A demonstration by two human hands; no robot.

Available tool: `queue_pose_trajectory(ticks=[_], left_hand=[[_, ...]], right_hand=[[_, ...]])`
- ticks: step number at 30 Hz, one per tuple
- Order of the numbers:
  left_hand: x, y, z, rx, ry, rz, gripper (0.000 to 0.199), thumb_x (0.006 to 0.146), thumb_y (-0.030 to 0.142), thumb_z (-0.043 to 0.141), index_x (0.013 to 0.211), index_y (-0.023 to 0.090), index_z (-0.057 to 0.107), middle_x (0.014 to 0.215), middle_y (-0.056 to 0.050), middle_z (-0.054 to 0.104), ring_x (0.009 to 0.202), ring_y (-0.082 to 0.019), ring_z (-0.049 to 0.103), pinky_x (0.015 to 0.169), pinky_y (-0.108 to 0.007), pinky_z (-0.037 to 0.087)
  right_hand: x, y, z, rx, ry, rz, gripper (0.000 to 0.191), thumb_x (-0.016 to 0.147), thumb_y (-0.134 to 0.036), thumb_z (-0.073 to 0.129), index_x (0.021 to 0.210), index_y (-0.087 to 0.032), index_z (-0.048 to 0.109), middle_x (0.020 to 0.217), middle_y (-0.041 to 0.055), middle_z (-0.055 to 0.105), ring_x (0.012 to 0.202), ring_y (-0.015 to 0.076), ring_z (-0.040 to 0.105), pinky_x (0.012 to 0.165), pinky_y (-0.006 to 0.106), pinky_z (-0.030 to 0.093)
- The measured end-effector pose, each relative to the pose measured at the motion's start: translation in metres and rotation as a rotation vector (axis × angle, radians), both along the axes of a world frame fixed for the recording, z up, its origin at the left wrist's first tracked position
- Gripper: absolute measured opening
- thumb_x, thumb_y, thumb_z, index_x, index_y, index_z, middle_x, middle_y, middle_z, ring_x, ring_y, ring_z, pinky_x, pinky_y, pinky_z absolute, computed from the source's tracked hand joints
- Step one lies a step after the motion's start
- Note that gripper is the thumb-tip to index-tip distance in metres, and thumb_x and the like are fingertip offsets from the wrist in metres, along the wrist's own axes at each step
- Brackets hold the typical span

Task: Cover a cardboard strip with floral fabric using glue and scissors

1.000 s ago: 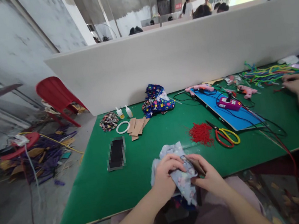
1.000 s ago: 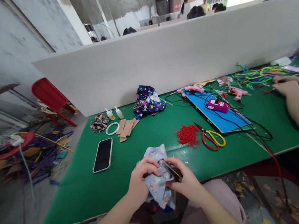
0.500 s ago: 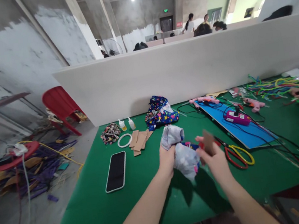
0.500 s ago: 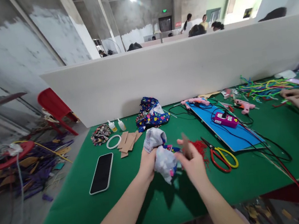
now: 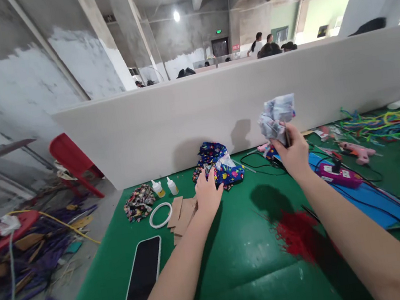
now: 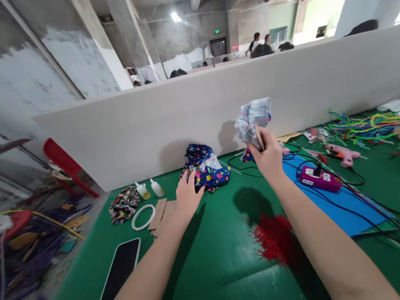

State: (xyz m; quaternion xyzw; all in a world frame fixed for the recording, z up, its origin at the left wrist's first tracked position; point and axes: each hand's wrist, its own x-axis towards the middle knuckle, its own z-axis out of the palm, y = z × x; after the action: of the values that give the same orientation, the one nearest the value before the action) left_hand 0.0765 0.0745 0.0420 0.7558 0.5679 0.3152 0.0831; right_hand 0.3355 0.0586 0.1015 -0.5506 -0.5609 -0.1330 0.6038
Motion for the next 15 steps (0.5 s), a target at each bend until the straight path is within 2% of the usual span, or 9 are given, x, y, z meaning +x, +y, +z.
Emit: queue_pose_trajectory(ticks=[2,3,4,7,10,13,15], left_hand=[[-0.001,0.015,-0.01,0.016,0.124,0.091,0.068,0.071,0.03,0.064,0.132,0.023,0.035,0.136,-0.015,0.037,0.121,-0.033,0.036,0.096,-0.048,0.033],[-0.001,0.021,-0.015,-0.007,0.12,0.101,0.066,0.071,0.03,0.064,0.131,0.023,0.037,0.13,-0.015,0.043,0.117,-0.032,0.041,0.093,-0.046,0.035],[-0.001,0.027,-0.018,-0.038,0.089,0.094,0.059,0.071,0.029,0.064,0.126,0.023,0.043,0.122,-0.014,0.051,0.111,-0.031,0.046,0.09,-0.044,0.038],[-0.004,0.043,-0.023,-0.1,-0.052,0.063,0.026,0.073,0.019,0.057,0.099,0.02,0.06,0.092,-0.009,0.063,0.094,-0.026,0.057,0.083,-0.038,0.043],[-0.01,0.06,-0.014,-0.072,-0.175,0.067,0.016,0.077,0.018,0.049,0.09,0.018,0.059,0.087,-0.008,0.063,0.087,-0.023,0.061,0.079,-0.036,0.045],[-0.015,0.074,0.003,-0.065,-0.343,0.059,0.02,0.083,0.02,0.039,0.098,0.019,0.052,0.084,-0.005,0.063,0.069,-0.016,0.064,0.067,-0.029,0.05],[-0.016,0.08,0.016,-0.058,-0.438,0.034,0.02,0.084,0.019,0.036,0.1,0.019,0.048,0.09,-0.004,0.062,0.064,-0.012,0.064,0.064,-0.026,0.05]], right_hand=[[-0.007,0.041,-0.014,-0.107,-0.042,-0.011,0.048,0.077,-0.034,0.054,0.12,-0.016,0.048,0.115,0.0113,0.055,0.108,0.0222,0.049,0.093,0.038,0.037],[-0.012,0.058,-0.025,-0.247,-0.076,0.014,0.047,0.076,-0.033,0.054,0.12,-0.015,0.048,0.117,0.0125,0.054,0.109,0.0231,0.048,0.093,0.038,0.037],[-0.017,0.074,-0.037,-0.434,-0.126,0.057,0.045,0.077,-0.031,0.053,0.119,-0.016,0.049,0.115,0.0119,0.055,0.108,0.0228,0.049,0.092,0.038,0.038],[-0.028,0.102,-0.075,-0.613,-0.19,0.155,0.034,0.068,-0.025,0.062,0.102,-0.019,0.061,0.094,0.0067,0.064,0.088,0.0206,0.058,0.08,0.03,0.044],[-0.031,0.109,-0.098,-0.671,-0.174,0.123,0.04,0.074,-0.028,0.056,0.112,-0.019,0.056,0.1,0.0087,0.063,0.092,0.0214,0.057,0.08,0.031,0.043],[-0.03,0.113,-0.104,-0.709,-0.17,0.101,0.046,0.081,-0.035,0.047,0.125,-0.021,0.046,0.113,0.0092,0.057,0.1,0.0205,0.054,0.083,0.03,0.042],[-0.03,0.117,-0.105,-0.748,-0.19,0.113,0.043,0.083,-0.039,0.044,0.123,-0.024,0.049,0.119,0.0081,0.054,0.105,0.0202,0.052,0.085,0.029,0.041]])
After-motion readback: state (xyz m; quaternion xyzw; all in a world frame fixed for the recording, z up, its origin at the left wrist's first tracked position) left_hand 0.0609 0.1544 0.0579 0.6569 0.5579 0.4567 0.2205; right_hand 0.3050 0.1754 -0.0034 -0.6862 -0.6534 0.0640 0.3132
